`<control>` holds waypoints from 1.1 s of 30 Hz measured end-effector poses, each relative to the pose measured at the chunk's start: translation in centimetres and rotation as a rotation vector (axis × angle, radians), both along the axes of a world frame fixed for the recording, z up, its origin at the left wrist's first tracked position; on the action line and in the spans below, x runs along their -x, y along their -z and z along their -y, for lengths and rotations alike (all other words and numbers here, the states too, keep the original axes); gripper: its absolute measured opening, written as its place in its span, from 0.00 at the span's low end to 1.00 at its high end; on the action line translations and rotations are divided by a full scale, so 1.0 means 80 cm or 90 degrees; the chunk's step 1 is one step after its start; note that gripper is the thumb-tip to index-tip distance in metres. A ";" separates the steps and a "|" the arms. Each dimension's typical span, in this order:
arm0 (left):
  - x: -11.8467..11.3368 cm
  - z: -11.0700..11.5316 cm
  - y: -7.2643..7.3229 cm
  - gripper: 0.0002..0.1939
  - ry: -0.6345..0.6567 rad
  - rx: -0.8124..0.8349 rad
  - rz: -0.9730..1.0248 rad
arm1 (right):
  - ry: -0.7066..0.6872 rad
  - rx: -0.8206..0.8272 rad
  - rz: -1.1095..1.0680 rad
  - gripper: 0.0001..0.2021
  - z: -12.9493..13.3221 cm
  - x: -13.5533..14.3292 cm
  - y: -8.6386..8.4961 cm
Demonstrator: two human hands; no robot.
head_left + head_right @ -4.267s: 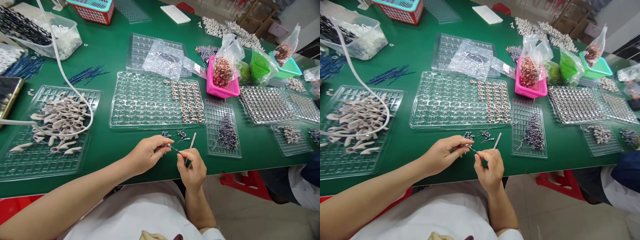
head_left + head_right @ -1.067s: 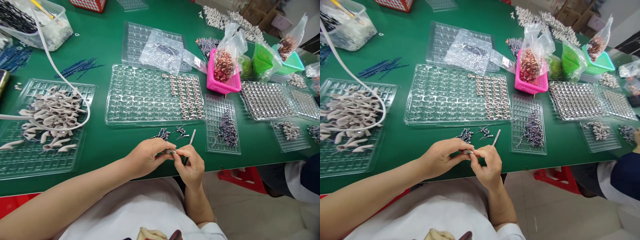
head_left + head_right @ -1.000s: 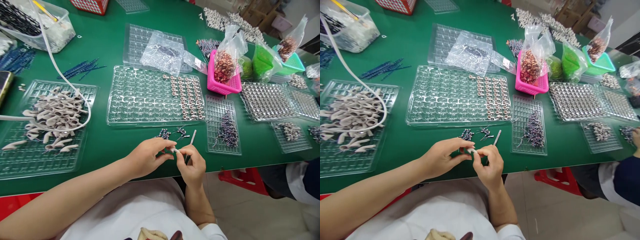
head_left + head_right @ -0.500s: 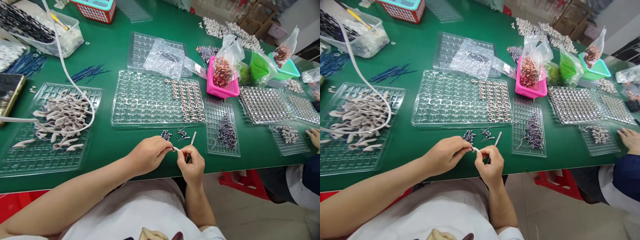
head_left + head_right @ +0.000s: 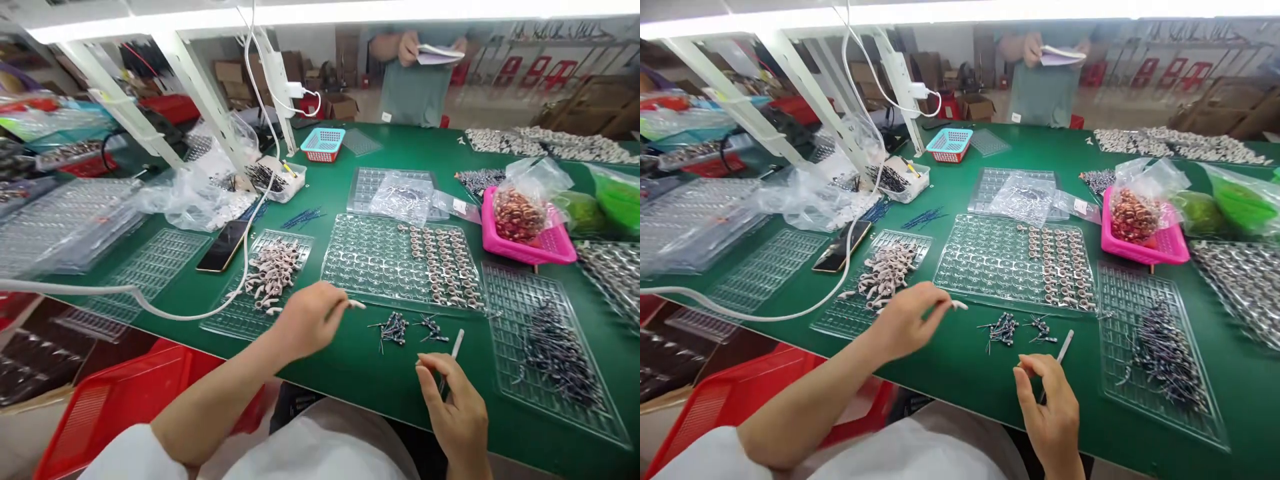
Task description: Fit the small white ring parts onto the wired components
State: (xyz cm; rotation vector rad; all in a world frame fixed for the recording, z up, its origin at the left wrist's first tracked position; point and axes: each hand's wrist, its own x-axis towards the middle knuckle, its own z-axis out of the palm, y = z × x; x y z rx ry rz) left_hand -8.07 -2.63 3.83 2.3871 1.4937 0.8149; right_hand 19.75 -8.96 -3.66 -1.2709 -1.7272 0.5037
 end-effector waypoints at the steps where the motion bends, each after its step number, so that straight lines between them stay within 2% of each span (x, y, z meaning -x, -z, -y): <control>1: 0.023 -0.003 -0.001 0.11 -0.060 0.004 -0.017 | -0.002 -0.008 -0.003 0.06 0.000 0.000 0.001; 6: 0.134 -0.016 -0.003 0.14 -0.385 0.017 -0.153 | -0.014 -0.038 -0.010 0.05 -0.002 0.003 0.002; 7: 0.151 -0.018 -0.004 0.15 -0.421 0.025 -0.194 | -0.018 -0.041 -0.015 0.05 -0.002 0.004 0.002; 10: 0.183 -0.023 -0.005 0.18 -0.446 0.068 -0.279 | -0.020 -0.045 -0.026 0.05 -0.004 0.004 0.003; 12: 0.184 -0.031 -0.005 0.20 -0.412 0.066 -0.286 | -0.019 -0.047 -0.026 0.05 -0.004 0.005 0.003; 14: 0.167 -0.046 -0.003 0.22 -0.331 0.034 -0.264 | -0.021 -0.051 -0.027 0.05 -0.003 0.006 0.002; 16: 0.136 -0.070 0.001 0.21 -0.224 0.003 -0.227 | -0.022 -0.055 -0.031 0.05 -0.003 0.008 0.000; 19: 0.069 -0.121 0.010 0.19 -0.084 0.019 -0.180 | -0.026 -0.043 -0.037 0.05 -0.003 0.012 -0.003; 21: 0.019 -0.161 0.015 0.17 -0.024 0.039 -0.172 | -0.027 -0.039 -0.040 0.05 -0.003 0.013 -0.003; 24: -0.050 -0.220 0.021 0.15 0.005 0.069 -0.171 | -0.024 -0.032 -0.040 0.05 -0.003 0.014 -0.003; 27: -0.101 -0.271 0.026 0.14 -0.017 0.098 -0.182 | -0.024 -0.023 -0.034 0.05 -0.002 0.015 -0.002; 30: -0.134 -0.307 0.035 0.16 -0.063 0.134 -0.200 | -0.019 -0.023 -0.028 0.05 -0.002 0.016 -0.003; 33: -0.150 -0.327 0.045 0.16 -0.093 0.167 -0.218 | -0.011 -0.027 -0.022 0.05 -0.002 0.017 -0.004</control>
